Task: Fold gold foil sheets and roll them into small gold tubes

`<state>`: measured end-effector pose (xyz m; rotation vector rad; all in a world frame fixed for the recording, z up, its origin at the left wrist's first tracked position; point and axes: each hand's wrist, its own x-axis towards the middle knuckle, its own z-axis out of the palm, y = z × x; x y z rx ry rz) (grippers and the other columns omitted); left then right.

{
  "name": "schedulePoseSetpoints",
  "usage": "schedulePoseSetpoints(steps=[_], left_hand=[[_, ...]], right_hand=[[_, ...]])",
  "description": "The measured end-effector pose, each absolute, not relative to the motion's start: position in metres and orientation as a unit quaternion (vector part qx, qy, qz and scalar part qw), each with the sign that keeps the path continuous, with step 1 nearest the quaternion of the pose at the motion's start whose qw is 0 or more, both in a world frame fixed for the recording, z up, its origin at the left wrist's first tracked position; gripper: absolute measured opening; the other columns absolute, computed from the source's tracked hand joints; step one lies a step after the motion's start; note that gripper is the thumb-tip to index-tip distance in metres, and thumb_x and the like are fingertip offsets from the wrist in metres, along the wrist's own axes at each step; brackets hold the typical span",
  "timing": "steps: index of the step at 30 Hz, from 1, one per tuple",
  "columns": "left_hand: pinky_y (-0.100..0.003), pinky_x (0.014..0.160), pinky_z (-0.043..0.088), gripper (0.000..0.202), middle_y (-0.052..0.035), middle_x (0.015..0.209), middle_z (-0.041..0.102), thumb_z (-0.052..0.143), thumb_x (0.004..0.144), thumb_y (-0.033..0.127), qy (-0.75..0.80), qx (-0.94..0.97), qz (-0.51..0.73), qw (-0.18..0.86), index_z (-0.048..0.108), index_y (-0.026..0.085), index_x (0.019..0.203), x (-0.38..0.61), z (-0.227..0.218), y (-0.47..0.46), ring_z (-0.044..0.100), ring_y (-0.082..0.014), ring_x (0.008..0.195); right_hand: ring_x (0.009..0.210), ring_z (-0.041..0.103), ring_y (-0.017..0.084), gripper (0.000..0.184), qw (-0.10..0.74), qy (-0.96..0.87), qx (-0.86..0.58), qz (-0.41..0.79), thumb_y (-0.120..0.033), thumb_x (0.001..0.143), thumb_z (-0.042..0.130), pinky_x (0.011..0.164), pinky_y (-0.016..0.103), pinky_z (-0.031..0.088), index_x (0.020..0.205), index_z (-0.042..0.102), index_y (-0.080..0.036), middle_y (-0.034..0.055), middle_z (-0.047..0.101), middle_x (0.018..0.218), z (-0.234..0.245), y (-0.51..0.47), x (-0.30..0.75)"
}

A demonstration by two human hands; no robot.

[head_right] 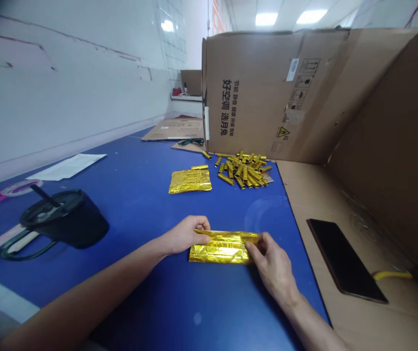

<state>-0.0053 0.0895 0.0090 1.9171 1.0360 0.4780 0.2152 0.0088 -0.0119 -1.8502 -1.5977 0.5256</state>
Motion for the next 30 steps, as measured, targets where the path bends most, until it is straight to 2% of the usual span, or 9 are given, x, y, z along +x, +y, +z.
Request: schedulePoseSetpoints(steps=[3, 5, 8, 11, 16, 19, 22, 25, 30], left_hand=[[-0.018, 0.05, 0.034, 0.011, 0.0044, 0.06, 0.05, 0.057, 0.066, 0.023, 0.386, 0.757, 0.21, 0.483, 0.052, 0.014, 0.072, -0.009, 0.015, 0.085, 0.045, -0.0083, 0.055], [-0.017, 0.051, 0.033, 0.01, 0.0049, 0.06, 0.049, 0.057, 0.065, 0.021, 0.372, 0.752, 0.223, 0.496, 0.052, 0.014, 0.07, -0.011, 0.019, 0.083, 0.044, -0.0077, 0.056], [-0.018, 0.051, 0.032, 0.009, 0.0052, 0.06, 0.048, 0.058, 0.065, 0.02, 0.367, 0.745, 0.243, 0.502, 0.052, 0.014, 0.068, -0.01, 0.021, 0.081, 0.043, -0.0076, 0.056], [-0.018, 0.052, 0.033, 0.011, 0.0048, 0.06, 0.047, 0.056, 0.067, 0.023, 0.386, 0.727, 0.277, 0.496, 0.05, 0.014, 0.069, -0.007, 0.019, 0.081, 0.044, -0.0081, 0.056], [-0.02, 0.055, 0.04, 0.016, 0.0005, 0.067, 0.053, 0.044, 0.078, 0.029, 0.426, 0.744, 0.286, 0.429, 0.048, 0.013, 0.077, -0.005, 0.015, 0.085, 0.052, -0.0116, 0.062], [-0.021, 0.057, 0.04, 0.012, -0.0001, 0.069, 0.056, 0.046, 0.075, 0.026, 0.419, 0.778, 0.261, 0.387, 0.051, 0.014, 0.074, -0.007, 0.016, 0.093, 0.054, -0.0135, 0.067], [-0.022, 0.059, 0.039, 0.008, 0.0011, 0.069, 0.058, 0.05, 0.073, 0.023, 0.406, 0.814, 0.228, 0.348, 0.054, 0.016, 0.071, -0.004, 0.017, 0.102, 0.055, -0.0142, 0.068], [-0.021, 0.06, 0.04, 0.008, 0.0016, 0.071, 0.06, 0.051, 0.074, 0.023, 0.393, 0.842, 0.195, 0.315, 0.056, 0.017, 0.074, 0.005, 0.016, 0.109, 0.056, -0.014, 0.07], [-0.022, 0.066, 0.041, 0.012, -0.0007, 0.08, 0.063, 0.048, 0.078, 0.025, 0.401, 0.867, 0.151, 0.254, 0.057, 0.018, 0.082, 0.023, 0.01, 0.115, 0.058, -0.0152, 0.077]], right_hand=[[0.076, 0.057, 0.019, 0.047, 0.422, -0.551, -0.681, 0.234, -0.047, 0.07, 0.055, 0.063, 0.029, 0.045, 0.106, 0.045, -0.019, 0.0062, 0.059, 0.091, -0.009, 0.009, 0.216], [0.083, 0.056, 0.02, 0.058, 0.46, -0.522, -0.653, 0.301, -0.047, 0.066, 0.059, 0.066, 0.03, 0.046, 0.113, 0.042, -0.018, 0.0083, 0.058, 0.101, -0.002, 0.008, 0.215], [0.07, 0.056, 0.016, 0.037, 0.435, -0.507, -0.609, 0.428, -0.044, 0.069, 0.058, 0.061, 0.026, 0.043, 0.092, 0.055, -0.016, 0.0034, 0.062, 0.079, 0.008, 0.005, 0.211], [0.051, 0.046, 0.01, 0.028, 0.4, -0.525, -0.593, 0.461, -0.043, 0.072, 0.056, 0.05, 0.022, 0.036, 0.062, 0.054, -0.016, -0.0032, 0.051, 0.055, 0.013, 0.001, 0.208], [0.051, 0.043, 0.009, 0.027, 0.291, -0.623, -0.545, 0.48, -0.039, 0.076, 0.051, 0.049, 0.021, 0.033, 0.062, 0.051, -0.016, -0.0045, 0.048, 0.055, 0.012, -0.003, 0.203], [0.054, 0.049, 0.011, 0.026, 0.242, -0.677, -0.544, 0.432, -0.036, 0.081, 0.044, 0.05, 0.022, 0.038, 0.066, 0.052, -0.017, -0.0027, 0.053, 0.059, 0.012, -0.007, 0.201], [0.08, 0.058, 0.018, 0.024, 0.277, -0.727, -0.575, 0.253, -0.034, 0.083, 0.042, 0.07, 0.032, 0.046, 0.093, 0.056, -0.018, 0.005, 0.063, 0.088, 0.011, -0.013, 0.199], [0.115, 0.042, 0.022, 0.036, 0.273, -0.804, -0.522, 0.082, -0.029, 0.084, 0.042, 0.094, 0.042, 0.034, 0.118, 0.046, -0.019, 0.0102, 0.049, 0.124, 0.008, -0.018, 0.192], [0.127, 0.02, 0.022, 0.055, 0.114, -0.874, -0.47, 0.05, -0.037, 0.086, 0.038, 0.101, 0.047, 0.022, 0.135, 0.025, -0.014, 0.0115, 0.025, 0.139, 0.001, -0.021, 0.177]])
